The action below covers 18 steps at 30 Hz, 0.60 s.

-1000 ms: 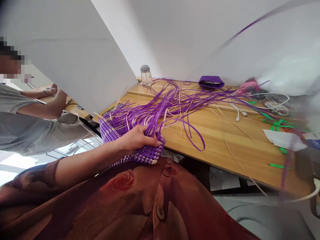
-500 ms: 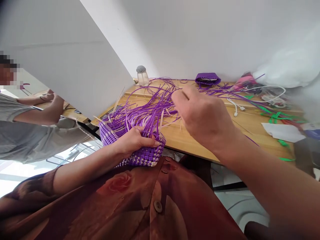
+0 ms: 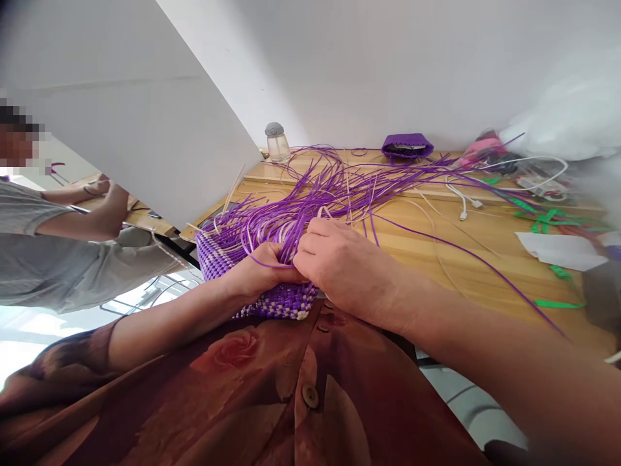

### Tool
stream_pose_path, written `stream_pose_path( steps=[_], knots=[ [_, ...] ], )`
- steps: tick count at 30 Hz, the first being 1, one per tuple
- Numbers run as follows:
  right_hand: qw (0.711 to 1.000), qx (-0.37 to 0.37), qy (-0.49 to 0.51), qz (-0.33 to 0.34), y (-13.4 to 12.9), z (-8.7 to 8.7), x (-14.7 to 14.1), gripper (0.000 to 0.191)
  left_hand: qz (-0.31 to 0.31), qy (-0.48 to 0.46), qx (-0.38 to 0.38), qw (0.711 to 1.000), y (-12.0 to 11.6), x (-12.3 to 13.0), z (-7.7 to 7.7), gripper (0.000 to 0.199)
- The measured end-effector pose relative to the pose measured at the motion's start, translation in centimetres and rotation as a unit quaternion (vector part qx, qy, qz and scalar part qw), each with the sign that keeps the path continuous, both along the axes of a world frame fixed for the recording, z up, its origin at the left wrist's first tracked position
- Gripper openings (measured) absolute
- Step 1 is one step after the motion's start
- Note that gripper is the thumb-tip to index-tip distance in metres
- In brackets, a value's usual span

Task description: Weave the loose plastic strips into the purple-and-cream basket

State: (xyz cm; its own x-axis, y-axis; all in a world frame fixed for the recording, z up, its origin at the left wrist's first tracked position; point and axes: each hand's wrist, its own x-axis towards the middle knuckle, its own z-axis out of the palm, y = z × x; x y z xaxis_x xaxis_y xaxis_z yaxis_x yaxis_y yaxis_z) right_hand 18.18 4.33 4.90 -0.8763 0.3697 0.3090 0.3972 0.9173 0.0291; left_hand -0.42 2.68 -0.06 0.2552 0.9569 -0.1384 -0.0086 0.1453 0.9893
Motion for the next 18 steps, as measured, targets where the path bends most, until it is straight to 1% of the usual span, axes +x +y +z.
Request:
stream_pose_path(
  steps=[2,4,7,8,10,12,14,16,18],
  knots=[
    [0.999,-0.038,-0.01,-0.013,0.4,0.4,-0.3,0.017,0.001,0.011,-0.004,1.0,-0.1,0.0,-0.1,0.027],
    [0.994,-0.106,-0.011,-0.006,1.2,0.8,-0.7,0.018,0.004,0.031,-0.012,0.999,-0.3,0.0,0.1,0.028],
    [0.971,-0.234,0.046,0.034,2.9,0.7,-1.2,0.017,0.015,0.055,0.01,0.998,-0.7,0.1,0.3,0.029],
    [0.962,-0.258,0.074,0.042,3.3,0.4,-1.3,0.015,0.021,0.058,0.015,0.998,-0.8,0.1,0.4,0.03],
    [0.955,-0.272,0.114,0.034,3.8,0.0,-1.5,0.011,0.027,0.06,0.005,0.998,-0.8,0.1,0.3,0.029],
    [0.951,-0.284,0.12,0.025,3.9,-0.1,-1.4,0.007,0.028,0.062,-0.023,0.997,-0.8,0.0,0.2,0.026],
    [0.944,-0.316,0.092,0.025,3.9,0.3,-1.1,0.007,0.024,0.068,-0.037,0.997,-0.8,-0.1,0.1,0.027],
    [0.939,-0.337,0.045,0.048,3.9,1.0,-0.8,0.015,0.017,0.069,-0.037,0.997,-0.8,-0.1,0.0,0.028],
    [0.937,-0.34,0.01,0.077,4.0,1.7,-0.5,0.023,0.0,0.058,-0.033,0.998,-0.8,-0.2,0.0,0.03]
  ],
)
